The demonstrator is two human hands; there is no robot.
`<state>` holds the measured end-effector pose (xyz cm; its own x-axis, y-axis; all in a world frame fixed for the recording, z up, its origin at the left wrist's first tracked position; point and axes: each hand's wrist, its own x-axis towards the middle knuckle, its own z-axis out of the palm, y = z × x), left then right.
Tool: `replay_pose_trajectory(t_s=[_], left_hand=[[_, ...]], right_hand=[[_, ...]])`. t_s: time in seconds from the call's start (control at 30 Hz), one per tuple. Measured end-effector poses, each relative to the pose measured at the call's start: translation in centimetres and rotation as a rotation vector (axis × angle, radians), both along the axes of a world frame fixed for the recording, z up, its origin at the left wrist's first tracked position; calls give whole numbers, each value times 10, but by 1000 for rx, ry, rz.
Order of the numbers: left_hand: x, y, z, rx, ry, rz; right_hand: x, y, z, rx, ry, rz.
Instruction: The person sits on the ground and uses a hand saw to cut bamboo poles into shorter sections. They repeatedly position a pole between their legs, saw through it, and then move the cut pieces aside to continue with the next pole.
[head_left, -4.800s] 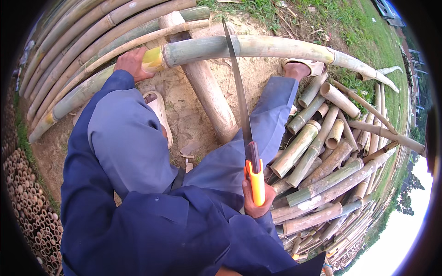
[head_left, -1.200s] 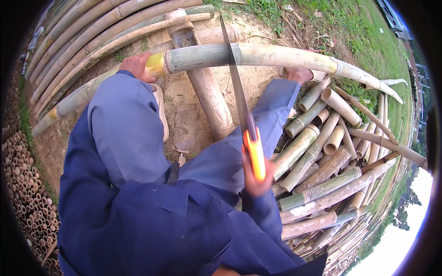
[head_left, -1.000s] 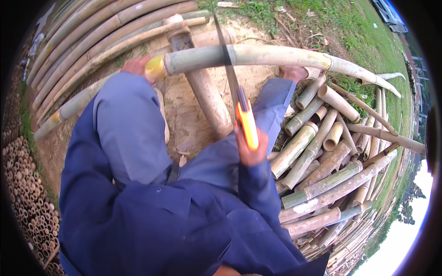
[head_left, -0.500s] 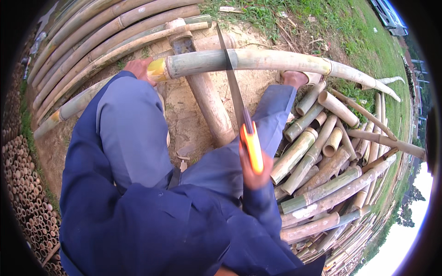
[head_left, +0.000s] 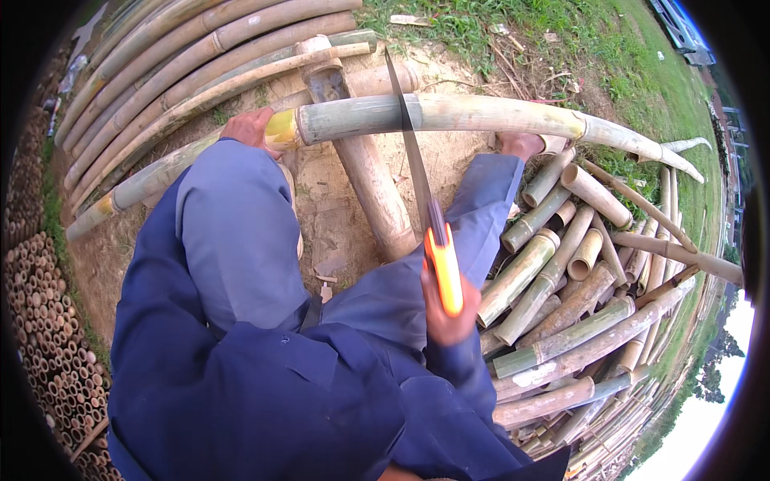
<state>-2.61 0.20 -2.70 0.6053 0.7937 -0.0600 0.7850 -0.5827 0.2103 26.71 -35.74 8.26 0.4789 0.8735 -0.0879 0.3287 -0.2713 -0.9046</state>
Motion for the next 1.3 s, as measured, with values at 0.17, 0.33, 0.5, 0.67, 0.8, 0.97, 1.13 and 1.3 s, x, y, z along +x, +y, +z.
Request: replay_pose_trajectory(t_s=[0.17,0.33,0.5,0.67,0.8,0.97,1.13,1.3], left_hand=[[3,-20,-4,156,-53,-9],[11,-26,13,142,-48,14],[15,-25,8,210,-63,23],[8,-15,-3,187,-89,22],[2,3,-6,99,-49,-29],[-3,30,-9,-109,101,-29],[0,43,-4,-150,101,-41],[5,49,8,-231,117,-45]], right_hand=[[1,32,-1,-11,-7,-52],[6,83,-53,68,142,-6],[-4,-17,0,82,-33,-27],[10,70,-47,92,25,-12],[12,88,-74,148,92,1],[-6,-27,1,39,-41,12],[17,64,-26,-8,-64,32],[15,62,-40,20,6,0]])
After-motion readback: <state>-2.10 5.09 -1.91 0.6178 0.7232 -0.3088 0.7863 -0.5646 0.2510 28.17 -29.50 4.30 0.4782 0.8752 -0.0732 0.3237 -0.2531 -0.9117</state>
